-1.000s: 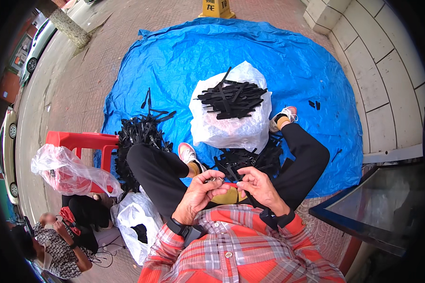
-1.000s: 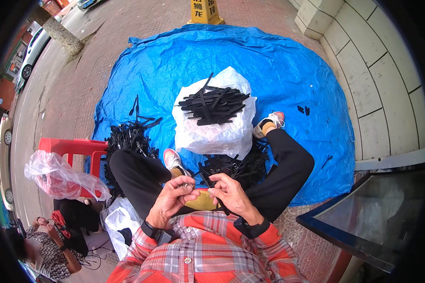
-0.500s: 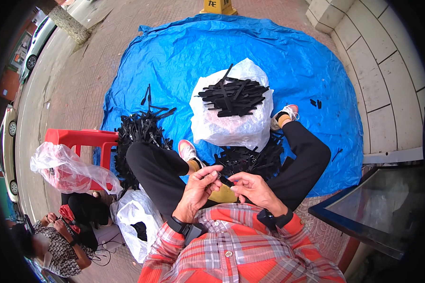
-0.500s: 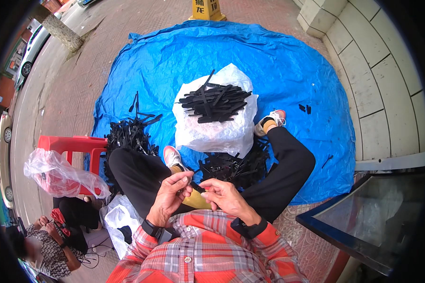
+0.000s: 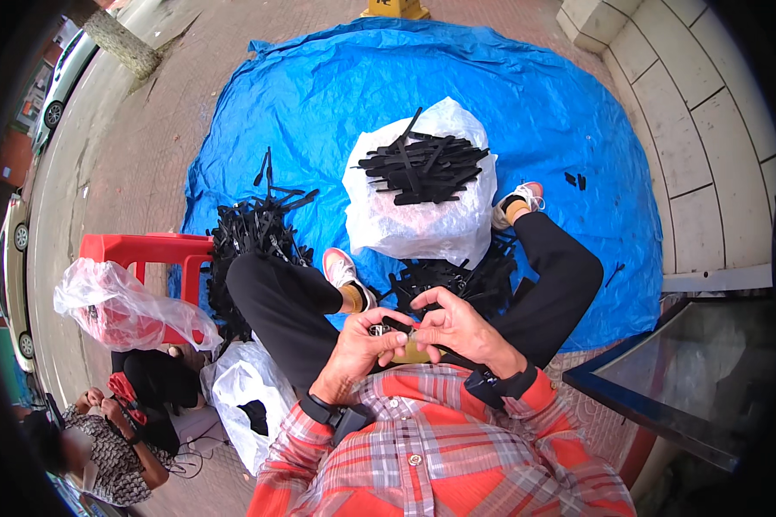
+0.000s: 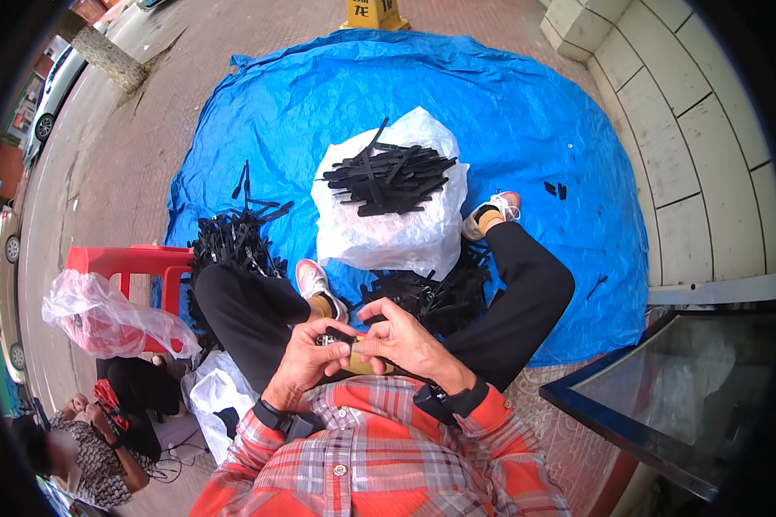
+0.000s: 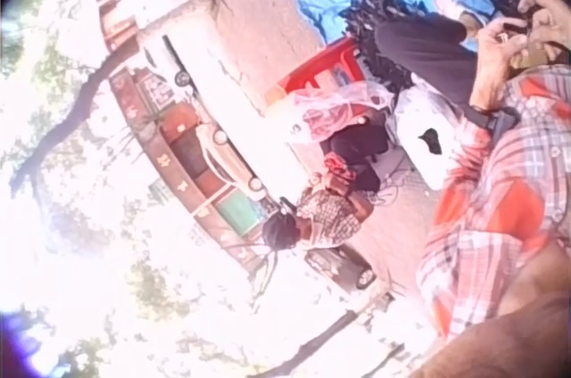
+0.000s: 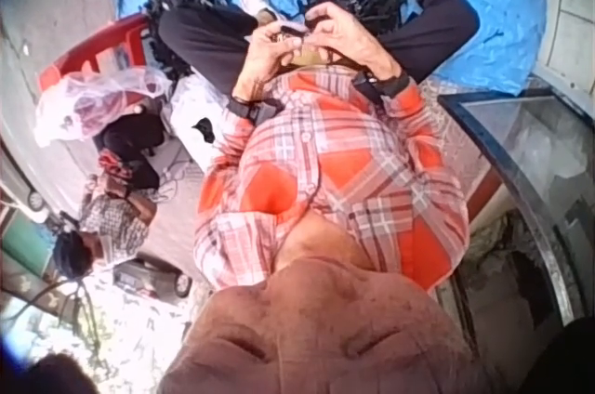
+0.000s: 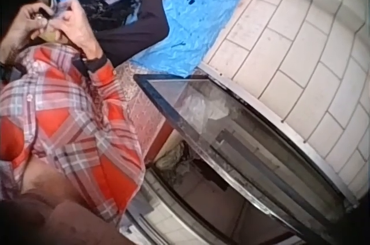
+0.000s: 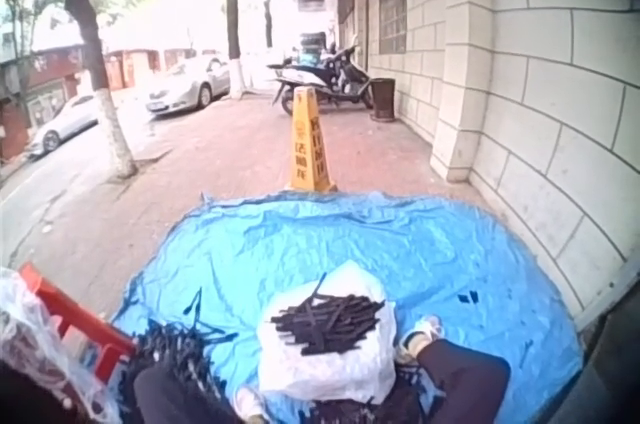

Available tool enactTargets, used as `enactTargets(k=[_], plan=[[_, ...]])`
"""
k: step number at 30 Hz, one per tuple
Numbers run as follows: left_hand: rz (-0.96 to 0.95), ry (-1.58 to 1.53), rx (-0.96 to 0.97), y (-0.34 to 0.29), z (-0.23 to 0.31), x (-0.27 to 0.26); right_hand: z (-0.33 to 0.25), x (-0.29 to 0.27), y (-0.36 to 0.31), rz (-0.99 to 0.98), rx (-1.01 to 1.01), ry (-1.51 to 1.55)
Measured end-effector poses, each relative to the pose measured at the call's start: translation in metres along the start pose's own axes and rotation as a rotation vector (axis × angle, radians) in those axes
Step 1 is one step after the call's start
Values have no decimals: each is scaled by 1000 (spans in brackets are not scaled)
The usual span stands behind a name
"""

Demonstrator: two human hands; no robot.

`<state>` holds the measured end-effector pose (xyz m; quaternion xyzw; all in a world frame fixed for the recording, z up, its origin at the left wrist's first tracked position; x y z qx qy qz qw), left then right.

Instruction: Assembling black plastic shoe components by inserting small metallic rivets or fasteners into pre-drilled holes.

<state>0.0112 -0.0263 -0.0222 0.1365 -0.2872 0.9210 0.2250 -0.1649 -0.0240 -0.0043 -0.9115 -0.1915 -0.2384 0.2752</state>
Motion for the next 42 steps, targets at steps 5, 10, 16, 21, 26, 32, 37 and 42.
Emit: enactTargets(k=[5,10,16,21,26,32,37,42], plan=[[26,-77,38,-6,-2,-7,1,-5,-1,-83,188,-202],[42,-22,100,-6,0,2,5,1,0,-11,89,-27],[203,-80,139,-6,-8,7,9,8,9,55,-95,-205],[398,190,104,-2,-2,8,-19,28,3,347,-836,-1242],[418,541,370,2,-10,12,4,32,14,324,-626,-1127],[385,43,85,2,7,19,15,18,21,426,-375,-542],[504,451,321,4,-5,12,13,26,21,412,-624,-800],[510,562,514,2,1,19,18,18,22,410,-425,-215]])
Point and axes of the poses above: each hand's wrist, its own y-axis towards the middle knuckle, its own x-axis out of the palm, z = x × y, the point moved 2 cm from there along y, towards the middle knuckle, and after that the axes turned 11 degrees about y, right-handed, at the moved point
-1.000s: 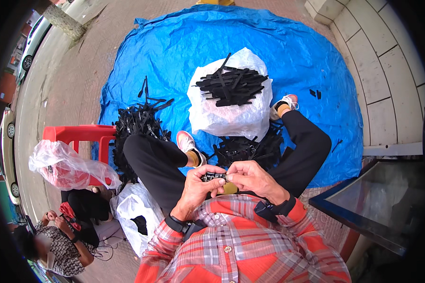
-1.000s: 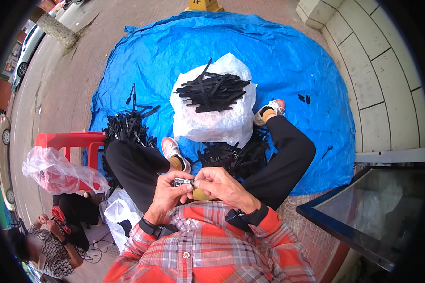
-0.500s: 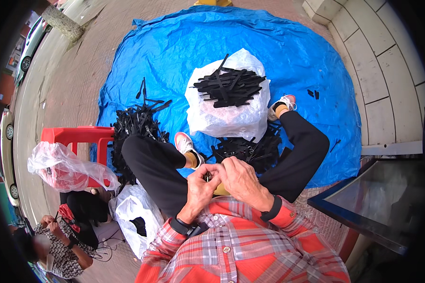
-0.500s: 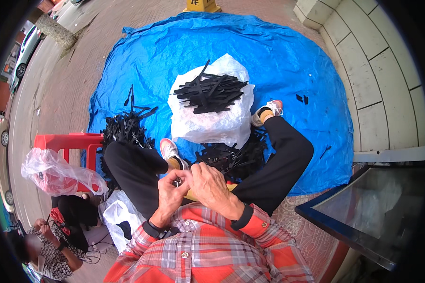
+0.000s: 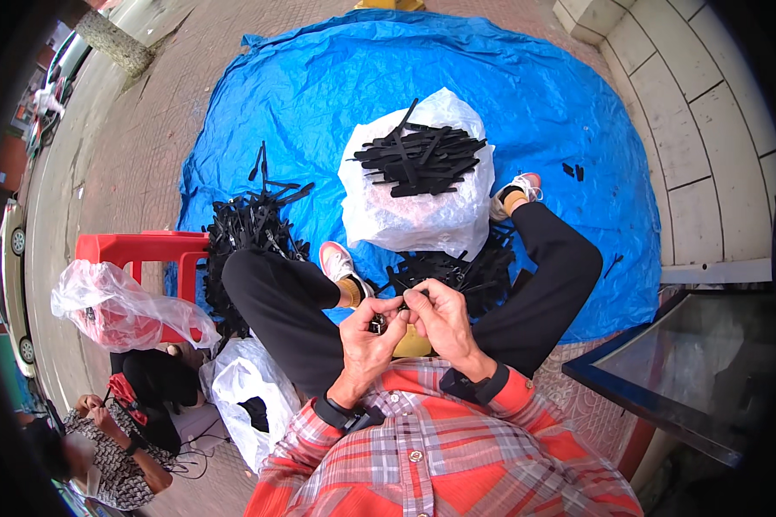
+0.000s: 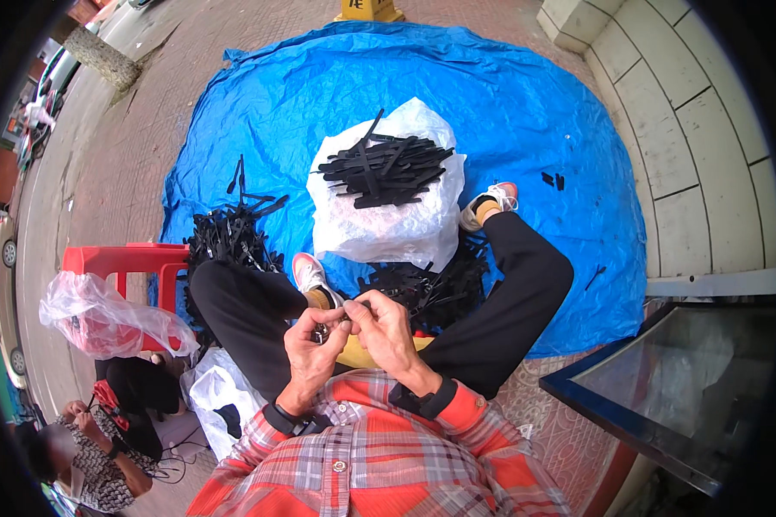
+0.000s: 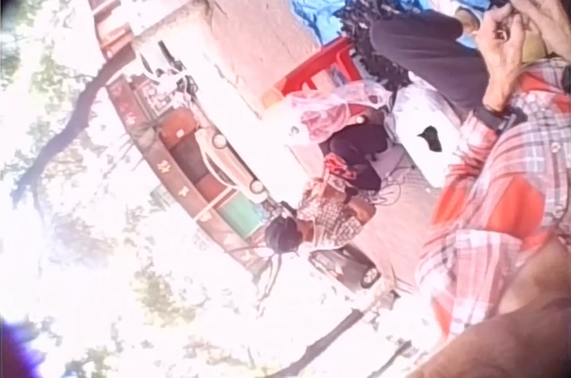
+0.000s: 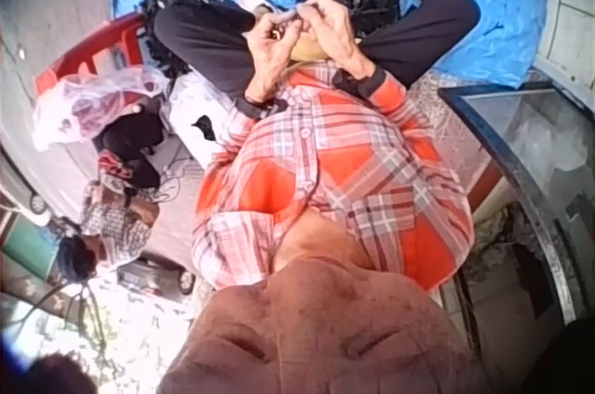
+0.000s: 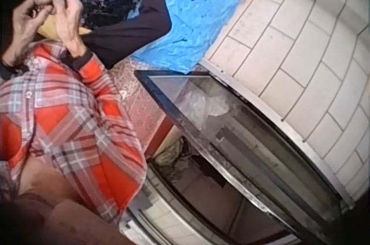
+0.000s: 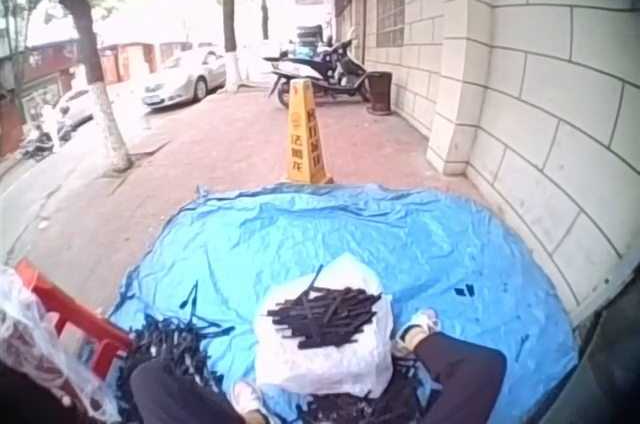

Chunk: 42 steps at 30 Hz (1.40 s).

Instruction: Assembling black plastic shoe components by inserting small metallic rivets or fasteners into pre-drilled holes.

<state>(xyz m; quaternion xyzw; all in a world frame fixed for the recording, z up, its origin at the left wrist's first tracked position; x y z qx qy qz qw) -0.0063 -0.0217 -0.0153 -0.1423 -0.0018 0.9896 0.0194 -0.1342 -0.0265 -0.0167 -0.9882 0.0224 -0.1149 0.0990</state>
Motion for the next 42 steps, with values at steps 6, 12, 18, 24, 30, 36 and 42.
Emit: enactTargets(k=[6,12,18,24,30,36,42], plan=[[-32,-438,-249,-5,-2,-1,-9,5,-3,-4,127,210],[-61,-493,-343,-4,3,4,-13,4,-4,-19,60,107],[-82,-475,-344,-5,2,1,-9,2,-7,-37,126,268],[-101,-460,-376,-6,2,0,-8,0,-9,-47,165,334],[-129,-437,-381,-6,8,-4,-12,0,-10,-43,180,252],[-150,-308,-378,-4,6,-5,-10,-2,-11,-32,140,101],[-140,-230,-355,-3,5,-4,-7,3,-12,-27,133,18]])
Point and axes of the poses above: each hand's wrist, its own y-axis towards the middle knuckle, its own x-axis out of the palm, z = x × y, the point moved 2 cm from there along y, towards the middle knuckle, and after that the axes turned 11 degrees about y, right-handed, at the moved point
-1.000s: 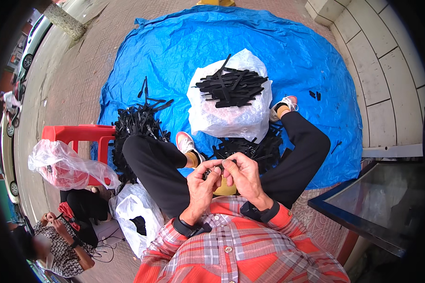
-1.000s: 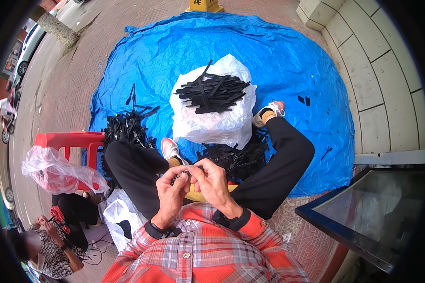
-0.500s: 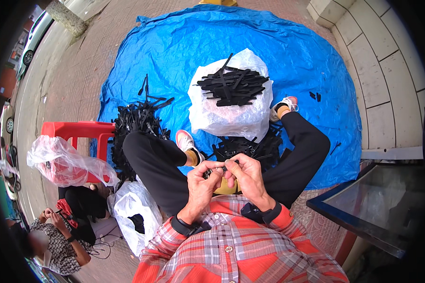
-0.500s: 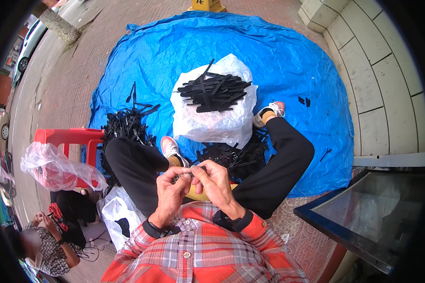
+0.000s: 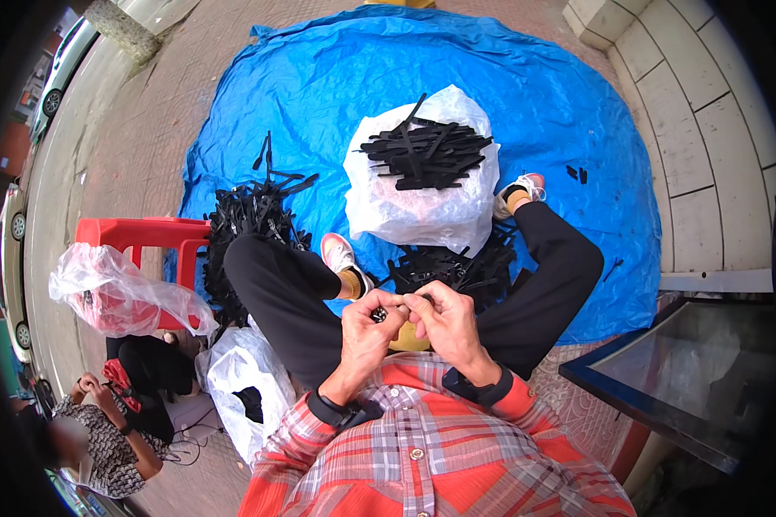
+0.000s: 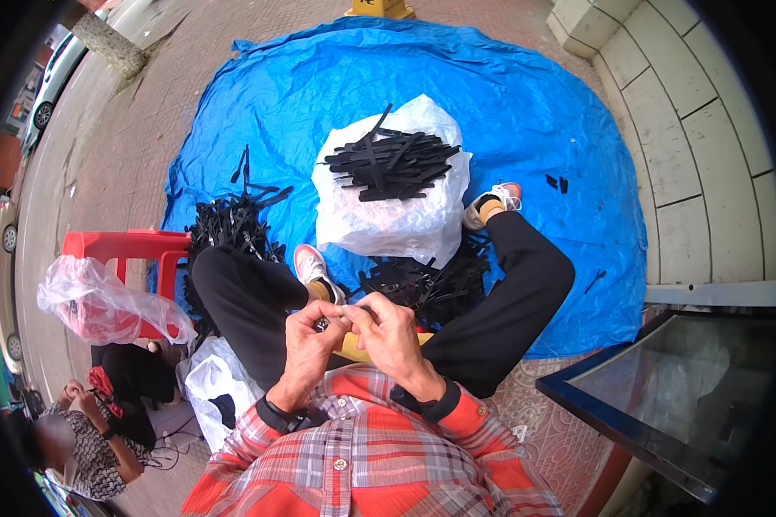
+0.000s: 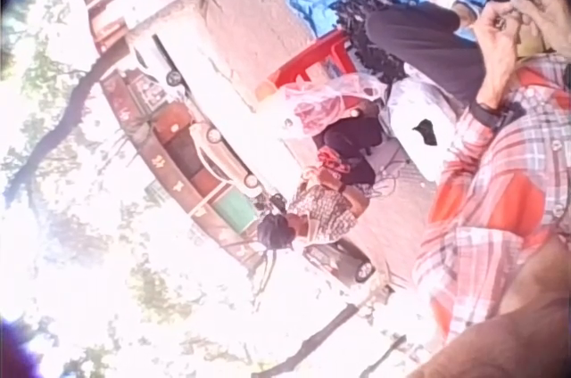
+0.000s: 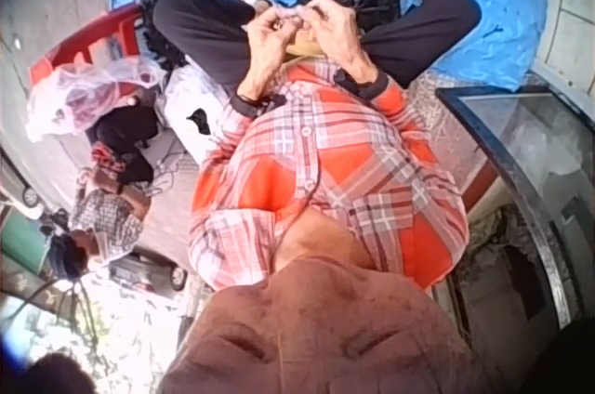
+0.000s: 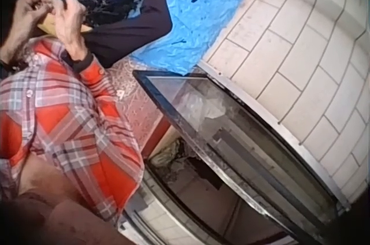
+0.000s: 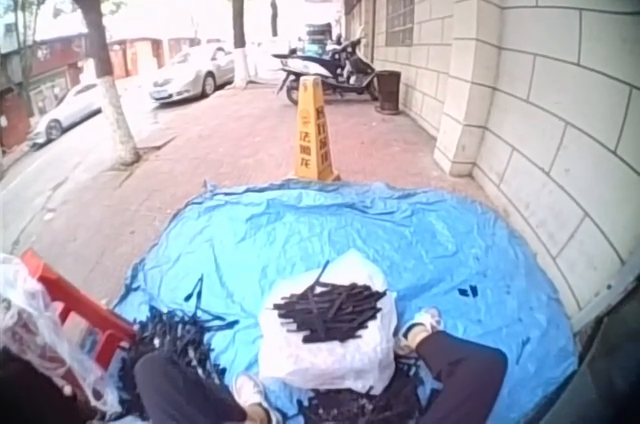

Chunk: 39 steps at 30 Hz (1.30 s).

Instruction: Assembling black plastic shoe components by inserting small metallic rivets or fasteners into pre-drilled holes.

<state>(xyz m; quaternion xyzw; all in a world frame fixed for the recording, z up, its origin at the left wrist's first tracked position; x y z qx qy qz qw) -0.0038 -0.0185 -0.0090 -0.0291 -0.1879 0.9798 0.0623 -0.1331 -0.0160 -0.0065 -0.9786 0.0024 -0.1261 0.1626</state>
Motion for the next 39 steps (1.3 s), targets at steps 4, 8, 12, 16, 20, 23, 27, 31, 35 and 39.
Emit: enactTargets(k=[4,8,12,16,20,23,27,31,35,39], plan=[[88,15,89,5,-3,2,-7,9,-4,-16,-666,-584],[53,-170,4,12,-16,-1,-12,7,-8,-173,-823,-874],[-98,-366,-148,8,-3,-5,-12,-6,-10,-229,-876,-958],[-155,-418,-78,5,4,-5,-8,-5,-14,-247,-967,-886],[-157,-372,-67,2,7,-5,-28,-13,-11,-77,-846,-656],[-154,-346,-50,2,7,-6,-34,-18,-4,-153,-706,-670],[-185,-257,-66,2,5,-7,-21,-20,-1,-306,-347,-445],[-104,85,98,2,3,-3,-17,-20,5,-355,-217,-404],[-54,185,233,0,8,-3,-10,-21,8,-352,-1,-269],[-133,-9,-10,1,6,-11,-8,-24,9,-369,134,29]])
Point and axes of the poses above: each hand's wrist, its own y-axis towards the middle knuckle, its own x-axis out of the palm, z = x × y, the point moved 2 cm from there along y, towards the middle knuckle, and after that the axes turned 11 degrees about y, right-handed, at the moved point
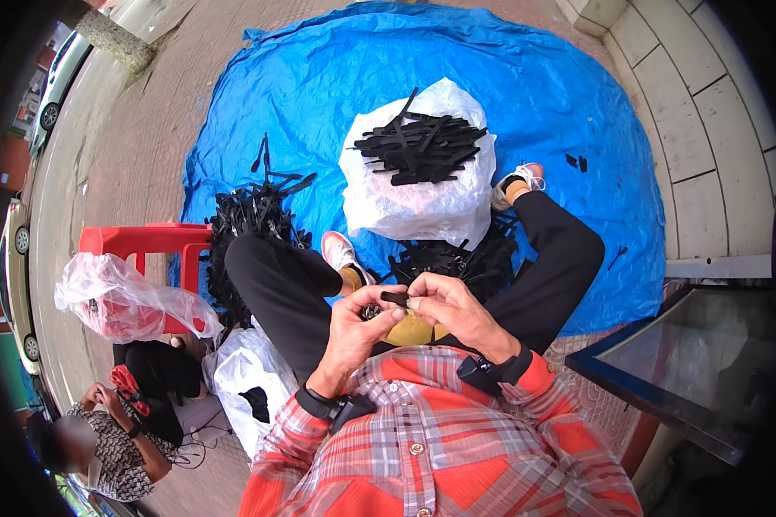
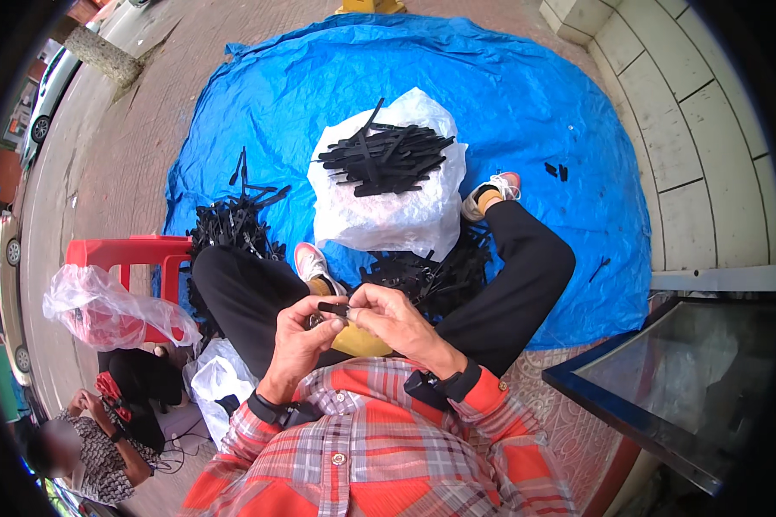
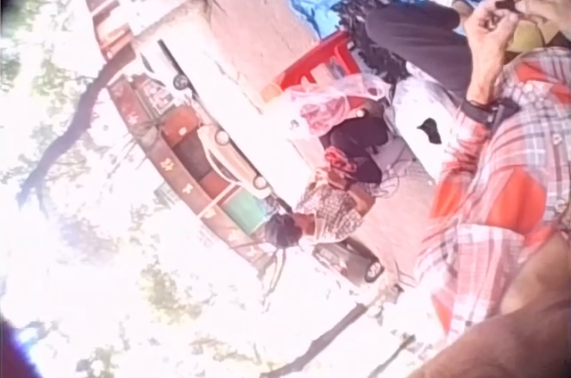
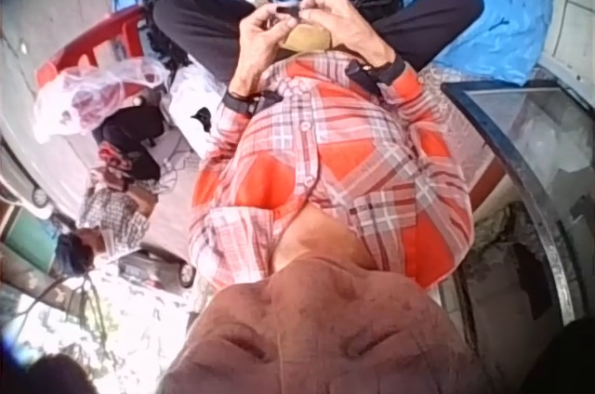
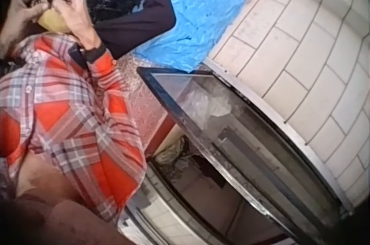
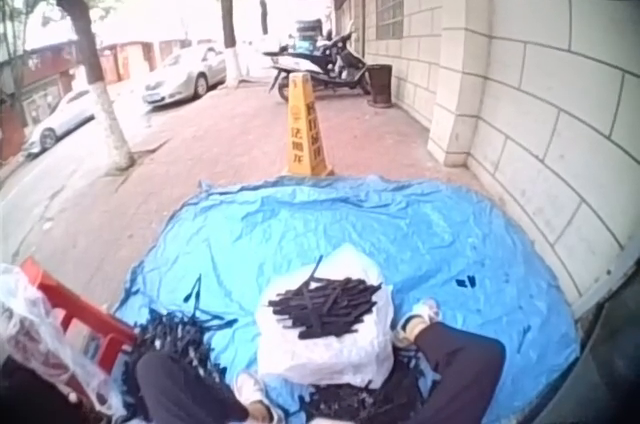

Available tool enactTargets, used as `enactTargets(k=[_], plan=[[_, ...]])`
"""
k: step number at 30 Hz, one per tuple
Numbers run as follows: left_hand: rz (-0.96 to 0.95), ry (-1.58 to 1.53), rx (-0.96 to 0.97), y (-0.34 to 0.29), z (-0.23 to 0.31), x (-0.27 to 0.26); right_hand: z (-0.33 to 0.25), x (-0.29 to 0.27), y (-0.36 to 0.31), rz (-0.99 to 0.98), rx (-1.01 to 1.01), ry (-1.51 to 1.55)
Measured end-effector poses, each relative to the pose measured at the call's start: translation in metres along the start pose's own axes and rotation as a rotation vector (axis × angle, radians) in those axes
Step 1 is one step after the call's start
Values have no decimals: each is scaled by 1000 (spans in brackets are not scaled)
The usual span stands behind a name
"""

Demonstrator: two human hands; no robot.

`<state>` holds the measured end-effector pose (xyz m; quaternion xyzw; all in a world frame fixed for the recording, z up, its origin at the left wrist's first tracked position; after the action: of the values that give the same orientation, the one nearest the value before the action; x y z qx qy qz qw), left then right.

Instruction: Assembling black plastic shoe components by inserting small metallic rivets or fasteners into pre-drilled holes.

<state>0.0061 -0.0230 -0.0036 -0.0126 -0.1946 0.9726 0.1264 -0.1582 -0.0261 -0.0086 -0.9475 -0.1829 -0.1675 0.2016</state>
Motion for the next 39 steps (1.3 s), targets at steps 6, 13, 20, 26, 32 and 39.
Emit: enactTargets(k=[6,13,20,26,32,39], plan=[[1,88,199,4,-6,-3,-14,13,-4,5,-48,135],[21,77,172,5,-10,-5,-11,16,0,9,-5,209],[20,42,289,7,-11,5,-3,1,-4,34,146,482],[8,72,332,8,-11,4,-7,3,-7,104,56,529],[-79,248,371,5,-1,0,-9,2,-8,61,130,325],[25,-94,88,11,-17,-7,2,-8,-6,-38,178,294]])
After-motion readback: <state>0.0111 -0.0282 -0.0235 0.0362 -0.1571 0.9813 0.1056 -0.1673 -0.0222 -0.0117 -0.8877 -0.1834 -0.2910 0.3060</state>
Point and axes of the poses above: each hand's wrist, its own y-axis towards the middle knuckle, its own x-axis out of the palm, z = x × y, the point moved 2 cm from there along y, towards the middle knuckle, and after that the axes turned 11 degrees about y, right-handed, at the moved point
